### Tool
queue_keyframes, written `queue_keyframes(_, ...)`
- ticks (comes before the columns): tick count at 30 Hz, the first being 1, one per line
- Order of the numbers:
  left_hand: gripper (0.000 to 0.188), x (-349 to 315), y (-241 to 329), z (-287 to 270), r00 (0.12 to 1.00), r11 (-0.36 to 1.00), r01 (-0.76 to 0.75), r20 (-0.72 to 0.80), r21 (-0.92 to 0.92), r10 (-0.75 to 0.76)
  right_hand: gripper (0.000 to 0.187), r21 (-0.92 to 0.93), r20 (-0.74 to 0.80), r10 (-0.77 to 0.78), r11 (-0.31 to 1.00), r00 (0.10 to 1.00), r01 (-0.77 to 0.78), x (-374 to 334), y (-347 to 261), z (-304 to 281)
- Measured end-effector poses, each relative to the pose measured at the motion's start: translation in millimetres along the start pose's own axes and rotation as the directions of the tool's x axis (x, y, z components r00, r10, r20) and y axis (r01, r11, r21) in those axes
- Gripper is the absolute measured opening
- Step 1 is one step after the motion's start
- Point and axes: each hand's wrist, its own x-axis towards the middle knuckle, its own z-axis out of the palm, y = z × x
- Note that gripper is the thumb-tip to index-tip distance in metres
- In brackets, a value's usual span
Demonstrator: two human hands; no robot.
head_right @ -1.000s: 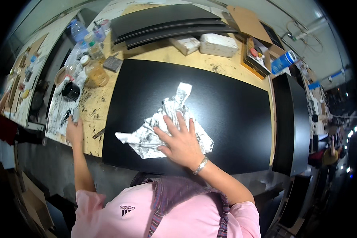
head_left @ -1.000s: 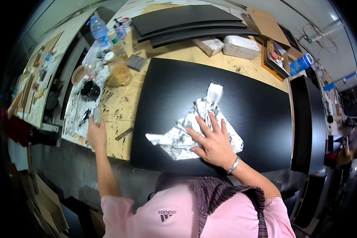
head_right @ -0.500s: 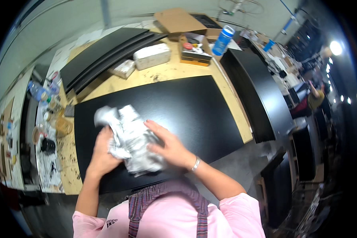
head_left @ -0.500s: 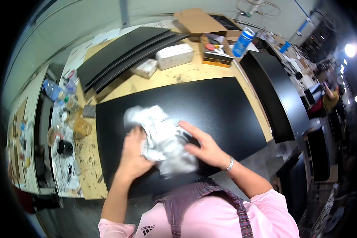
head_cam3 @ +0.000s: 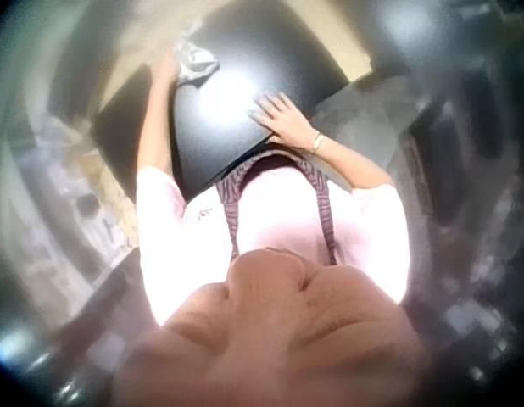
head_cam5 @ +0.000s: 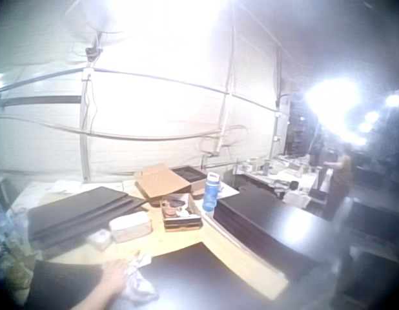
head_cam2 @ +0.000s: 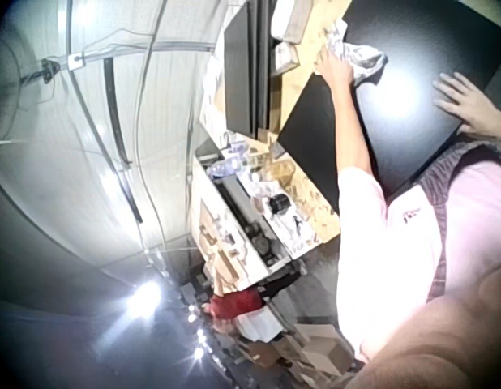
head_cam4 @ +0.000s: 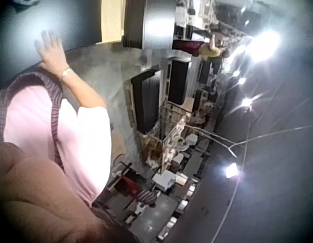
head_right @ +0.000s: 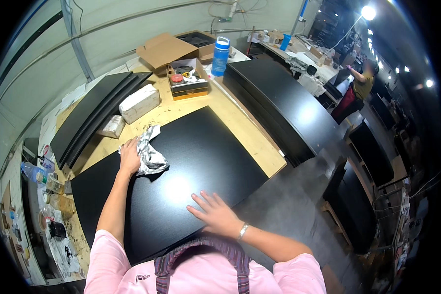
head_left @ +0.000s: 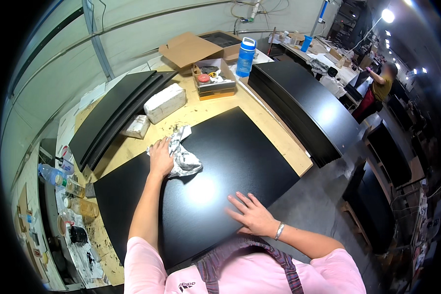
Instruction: The person cleans a large black board on a workbench using a white cloth and a small rectangular block. They wipe the surface, apply a liquid from a bottle, and scrub the board. The person lifts and turns the board to clean different sides and edges.
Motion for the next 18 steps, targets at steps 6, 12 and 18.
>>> queue_keyframes(6,0.061,-24,34,1,1.0,0.99,0.027,0.0,0.141,-0.027,0.071,-0.146,-0.315,-0.008,0.988,0.949,-0.04,-30,-4,44)
queue_keyframes(12,0.058,-44,170,15,0.938,0.941,-0.322,0.102,-0.1,0.332,0.074,0.017,-0.022,-0.002,1.0,1.0,0.002,-31,11,0)
queue_keyframes(18,0.05,-64,22,-18,0.986,0.988,0.151,-0.066,-0.032,-0.153,0.075,-0.069,-0.053,0.0,0.998,0.999,-0.003,-38,33,-4)
